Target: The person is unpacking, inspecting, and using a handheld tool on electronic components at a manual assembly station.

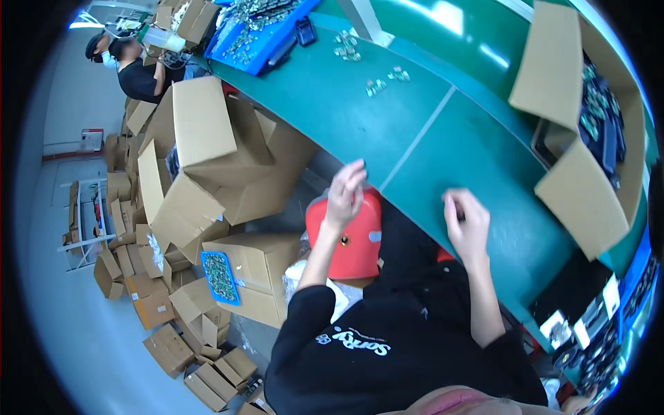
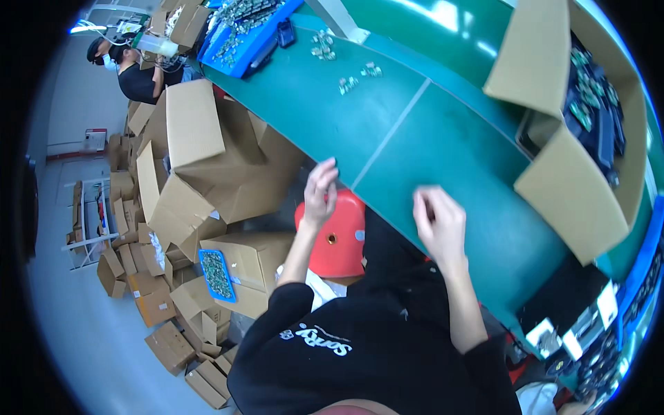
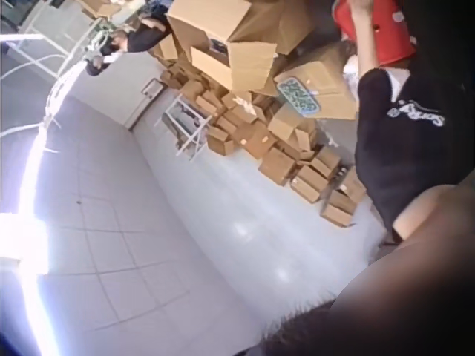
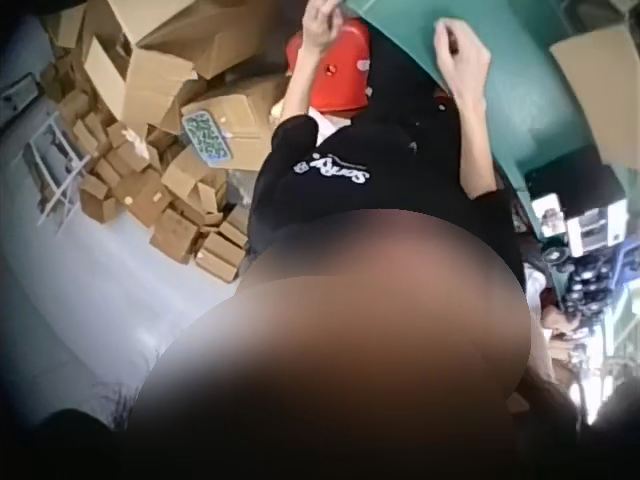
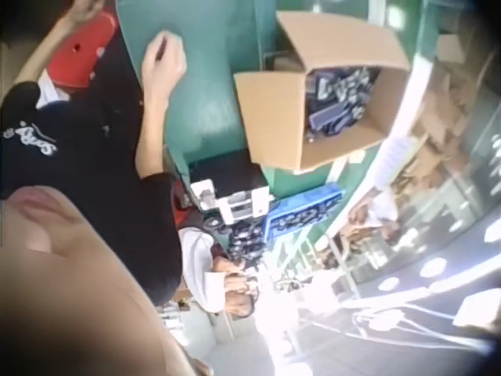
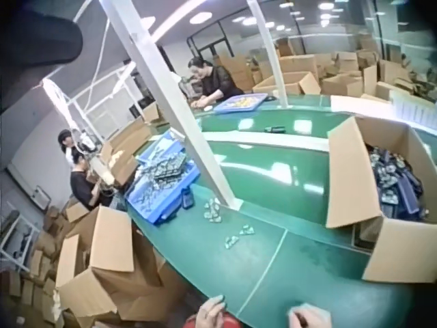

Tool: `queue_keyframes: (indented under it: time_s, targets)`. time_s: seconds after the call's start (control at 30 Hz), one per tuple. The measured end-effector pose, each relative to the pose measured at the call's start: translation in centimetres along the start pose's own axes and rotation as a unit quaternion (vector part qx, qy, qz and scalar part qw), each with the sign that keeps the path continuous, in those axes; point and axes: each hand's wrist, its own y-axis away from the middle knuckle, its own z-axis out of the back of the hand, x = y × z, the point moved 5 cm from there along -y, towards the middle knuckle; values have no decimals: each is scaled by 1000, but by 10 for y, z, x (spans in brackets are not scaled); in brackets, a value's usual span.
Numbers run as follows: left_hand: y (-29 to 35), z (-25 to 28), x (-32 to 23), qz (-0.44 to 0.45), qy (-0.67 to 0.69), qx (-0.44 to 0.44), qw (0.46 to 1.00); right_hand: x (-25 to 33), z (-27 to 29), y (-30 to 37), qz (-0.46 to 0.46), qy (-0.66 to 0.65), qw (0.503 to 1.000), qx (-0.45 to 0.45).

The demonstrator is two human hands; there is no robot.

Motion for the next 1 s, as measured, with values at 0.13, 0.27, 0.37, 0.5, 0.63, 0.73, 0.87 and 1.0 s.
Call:
queue_keyframes:
  time_s: [0.13, 0.27, 0.37, 0.5, 0.63, 0.73, 0.87, 1.0]
  targets:
    - [-2, 8, -15, 44, 2, 14, 999, 16, -7, -8, 75, 77, 993, 50]
    - [-17, 10, -20, 86, -17, 8, 996, 8, -7, -4, 27, 58, 996, 63]
    - [-31, 22, -17, 159, 39, 37, 986, 2, -9, -2, 9, 41, 998, 39]
    - [-69, 47, 24, 330, 291, -33, 897, 0, -6, -6, -2, 33, 999, -11]
    - [-112, 62, 41, 304, 430, -97, 845, 3, -5, 1, -27, 78, 995, -47]
    - [-125, 82, 47, 280, 452, -49, 846, 6, -6, 0, 13, 163, 986, -26]
    - [-116, 136, 82, 242, 419, -31, 874, 7, -14, 6, 49, 190, 980, -37]
    - [-85, 213, 110, 273, 259, -58, 925, 6, -15, 16, 34, 218, 974, -51]
